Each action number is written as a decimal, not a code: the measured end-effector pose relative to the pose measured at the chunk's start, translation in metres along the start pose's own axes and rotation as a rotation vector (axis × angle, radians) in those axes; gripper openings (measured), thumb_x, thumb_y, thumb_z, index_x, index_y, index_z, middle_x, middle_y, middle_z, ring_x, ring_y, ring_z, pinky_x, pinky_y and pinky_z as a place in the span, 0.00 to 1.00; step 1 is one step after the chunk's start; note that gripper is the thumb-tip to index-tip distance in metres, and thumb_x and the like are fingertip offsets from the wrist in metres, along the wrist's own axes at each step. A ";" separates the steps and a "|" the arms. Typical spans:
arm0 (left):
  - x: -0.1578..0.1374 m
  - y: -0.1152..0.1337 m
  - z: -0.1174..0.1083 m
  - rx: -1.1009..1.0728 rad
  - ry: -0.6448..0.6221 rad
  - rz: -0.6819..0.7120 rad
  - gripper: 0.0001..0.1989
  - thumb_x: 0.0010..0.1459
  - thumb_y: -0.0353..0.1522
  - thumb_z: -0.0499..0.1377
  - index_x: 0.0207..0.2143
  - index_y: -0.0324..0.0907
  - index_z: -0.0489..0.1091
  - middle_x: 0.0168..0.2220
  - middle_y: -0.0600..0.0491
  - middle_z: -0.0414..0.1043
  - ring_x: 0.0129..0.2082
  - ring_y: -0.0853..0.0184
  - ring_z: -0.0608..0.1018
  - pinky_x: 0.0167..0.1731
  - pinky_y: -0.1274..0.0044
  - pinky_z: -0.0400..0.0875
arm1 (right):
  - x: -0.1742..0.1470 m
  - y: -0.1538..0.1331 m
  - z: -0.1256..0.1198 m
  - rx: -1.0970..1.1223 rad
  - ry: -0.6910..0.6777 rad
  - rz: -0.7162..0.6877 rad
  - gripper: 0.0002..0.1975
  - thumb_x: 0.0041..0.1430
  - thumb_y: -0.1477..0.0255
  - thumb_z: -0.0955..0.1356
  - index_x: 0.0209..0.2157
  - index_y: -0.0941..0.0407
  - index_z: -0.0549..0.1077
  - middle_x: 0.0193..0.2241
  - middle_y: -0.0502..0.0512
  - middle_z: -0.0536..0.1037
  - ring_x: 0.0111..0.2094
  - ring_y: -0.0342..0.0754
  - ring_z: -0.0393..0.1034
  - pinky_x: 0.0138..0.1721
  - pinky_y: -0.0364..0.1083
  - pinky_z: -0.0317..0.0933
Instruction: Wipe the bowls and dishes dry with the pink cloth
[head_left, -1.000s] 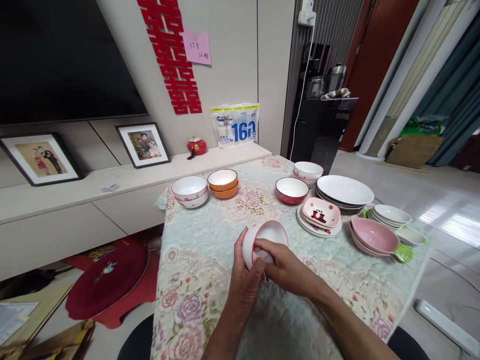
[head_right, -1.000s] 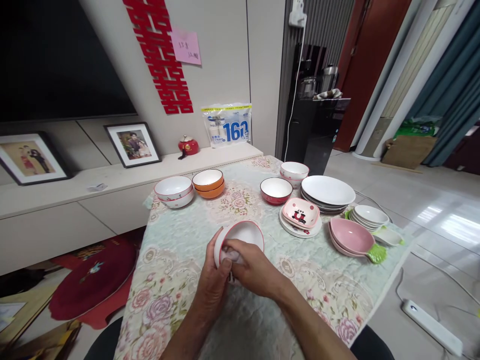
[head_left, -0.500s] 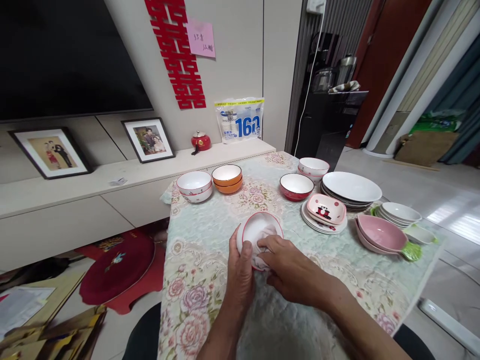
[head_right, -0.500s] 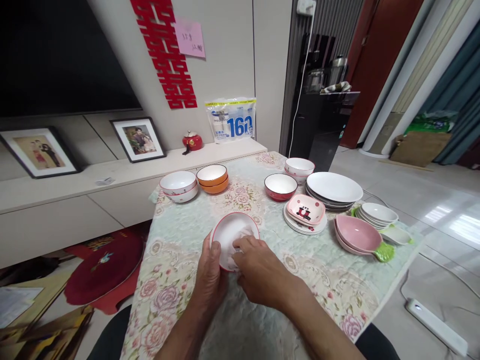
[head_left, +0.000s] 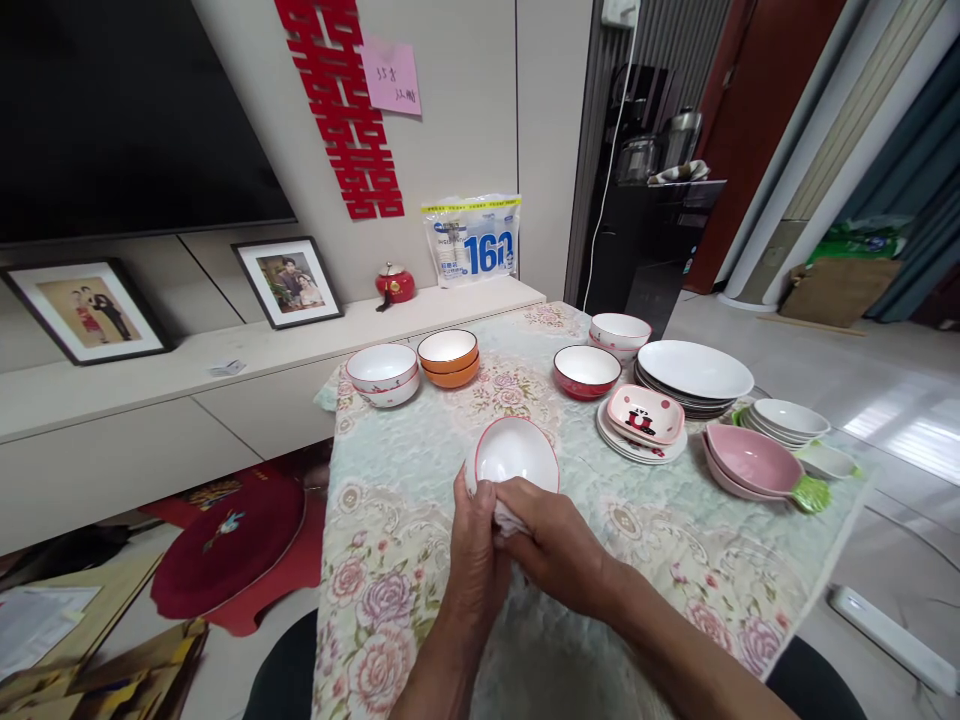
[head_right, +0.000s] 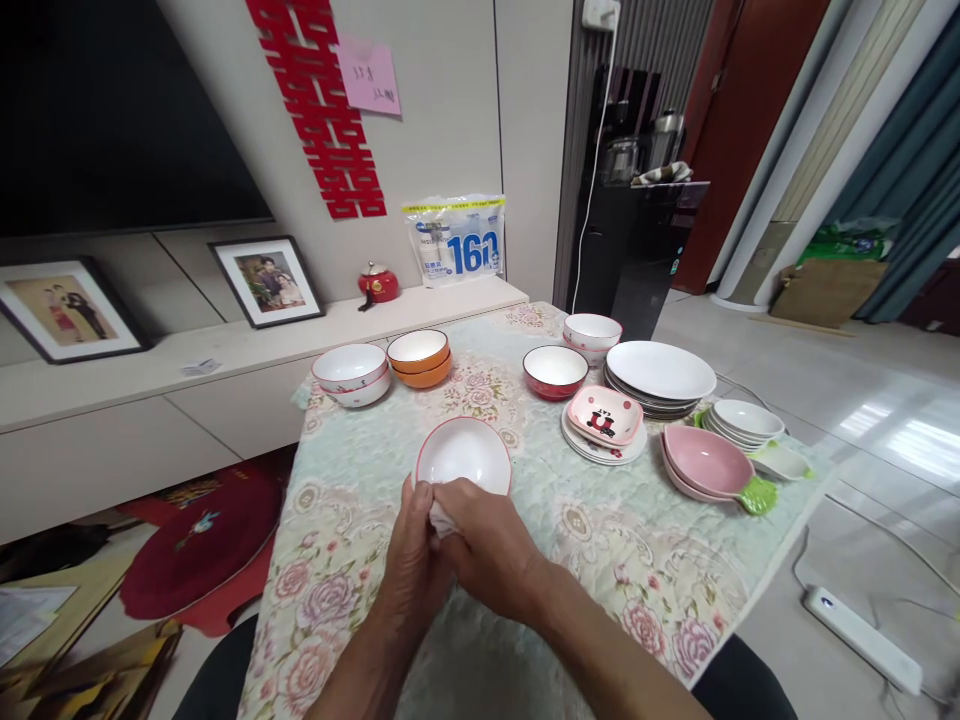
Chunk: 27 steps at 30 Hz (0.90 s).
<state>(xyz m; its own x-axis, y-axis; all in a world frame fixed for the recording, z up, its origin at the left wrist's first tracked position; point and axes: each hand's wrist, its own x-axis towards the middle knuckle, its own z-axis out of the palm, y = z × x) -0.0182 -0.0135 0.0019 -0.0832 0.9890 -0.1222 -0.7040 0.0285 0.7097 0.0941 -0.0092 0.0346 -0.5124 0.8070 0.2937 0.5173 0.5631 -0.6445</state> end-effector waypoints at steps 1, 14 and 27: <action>0.000 0.000 0.000 0.001 0.003 0.009 0.29 0.59 0.43 0.63 0.59 0.45 0.61 0.40 0.51 0.76 0.43 0.61 0.80 0.48 0.70 0.71 | 0.000 0.001 -0.002 -0.022 -0.055 -0.030 0.11 0.58 0.81 0.64 0.42 0.56 0.69 0.40 0.54 0.75 0.39 0.47 0.67 0.39 0.44 0.60; 0.001 0.004 0.003 0.036 0.001 0.028 0.35 0.57 0.40 0.66 0.63 0.46 0.57 0.46 0.48 0.76 0.47 0.58 0.79 0.49 0.67 0.72 | -0.004 0.017 -0.003 -0.291 -0.108 -0.028 0.10 0.57 0.84 0.64 0.37 0.56 0.72 0.34 0.53 0.77 0.36 0.48 0.69 0.36 0.44 0.57; -0.001 0.005 0.002 0.059 0.039 0.050 0.27 0.59 0.41 0.63 0.59 0.47 0.63 0.42 0.52 0.76 0.40 0.65 0.79 0.47 0.73 0.72 | -0.002 0.018 -0.010 -0.281 -0.183 -0.101 0.12 0.60 0.83 0.63 0.40 0.56 0.72 0.39 0.56 0.77 0.42 0.49 0.69 0.45 0.47 0.59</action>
<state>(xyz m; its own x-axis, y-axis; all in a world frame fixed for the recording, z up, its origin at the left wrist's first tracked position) -0.0202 -0.0138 0.0066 -0.1458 0.9830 -0.1119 -0.6558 -0.0113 0.7549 0.1108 0.0010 0.0294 -0.6717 0.7137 0.1986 0.6132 0.6861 -0.3914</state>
